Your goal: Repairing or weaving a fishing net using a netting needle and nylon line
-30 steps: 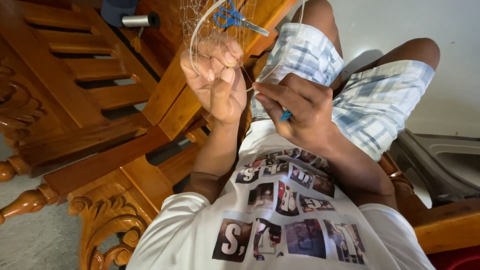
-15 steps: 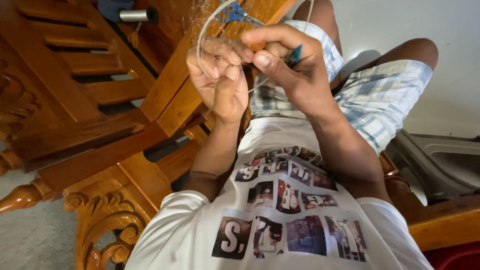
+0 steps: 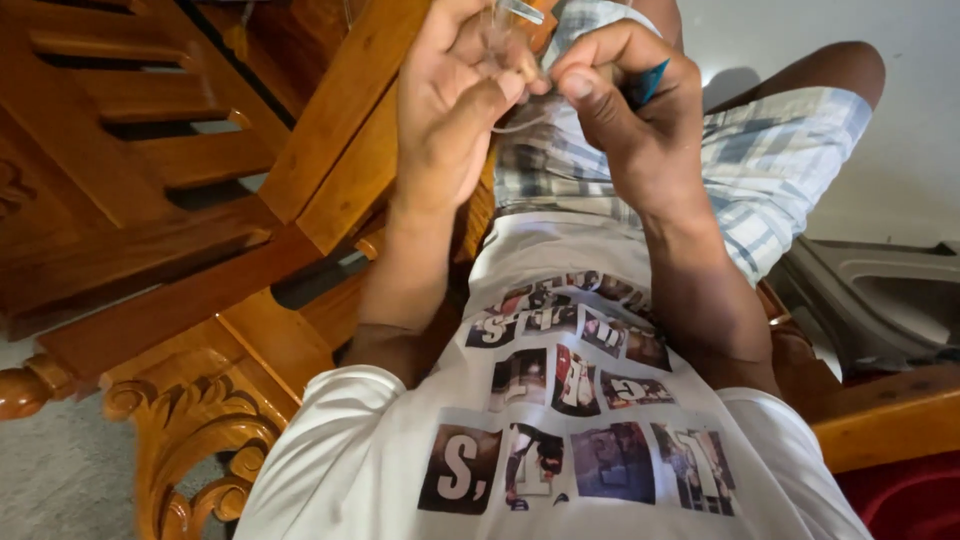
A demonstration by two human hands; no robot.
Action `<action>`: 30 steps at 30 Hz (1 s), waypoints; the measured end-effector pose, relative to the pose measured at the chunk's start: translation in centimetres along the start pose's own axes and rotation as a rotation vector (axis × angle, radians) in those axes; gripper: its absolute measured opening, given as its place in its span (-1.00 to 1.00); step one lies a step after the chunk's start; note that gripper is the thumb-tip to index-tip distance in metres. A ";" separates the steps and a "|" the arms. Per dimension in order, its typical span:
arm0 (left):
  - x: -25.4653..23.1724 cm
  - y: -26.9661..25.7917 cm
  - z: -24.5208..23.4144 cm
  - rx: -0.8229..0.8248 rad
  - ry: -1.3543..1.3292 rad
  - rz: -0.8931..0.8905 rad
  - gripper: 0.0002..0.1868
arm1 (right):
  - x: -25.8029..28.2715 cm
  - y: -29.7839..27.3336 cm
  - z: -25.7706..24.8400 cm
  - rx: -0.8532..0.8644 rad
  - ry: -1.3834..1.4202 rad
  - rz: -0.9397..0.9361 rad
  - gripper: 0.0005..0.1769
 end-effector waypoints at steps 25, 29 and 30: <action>1.2 3.6 4.1 0.332 0.032 -0.161 -0.87 | 2.7 0.8 -2.5 -0.057 -0.105 -0.144 -0.81; 1.7 3.4 3.7 0.245 -0.181 -0.043 -0.88 | 3.8 1.4 -1.7 -0.089 -0.137 -0.147 -0.83; 1.6 3.4 3.8 0.249 -0.180 -0.044 -0.88 | 3.9 1.7 -1.4 -0.091 -0.136 -0.150 -0.83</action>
Point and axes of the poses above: each hand's wrist, its own y-axis towards the middle knuckle, its own z-axis out of the palm, x = y × z, the point moved 5 cm from there along y, towards the middle knuckle, and after that the axes turned 9 degrees about z, right-handed, at the moved point
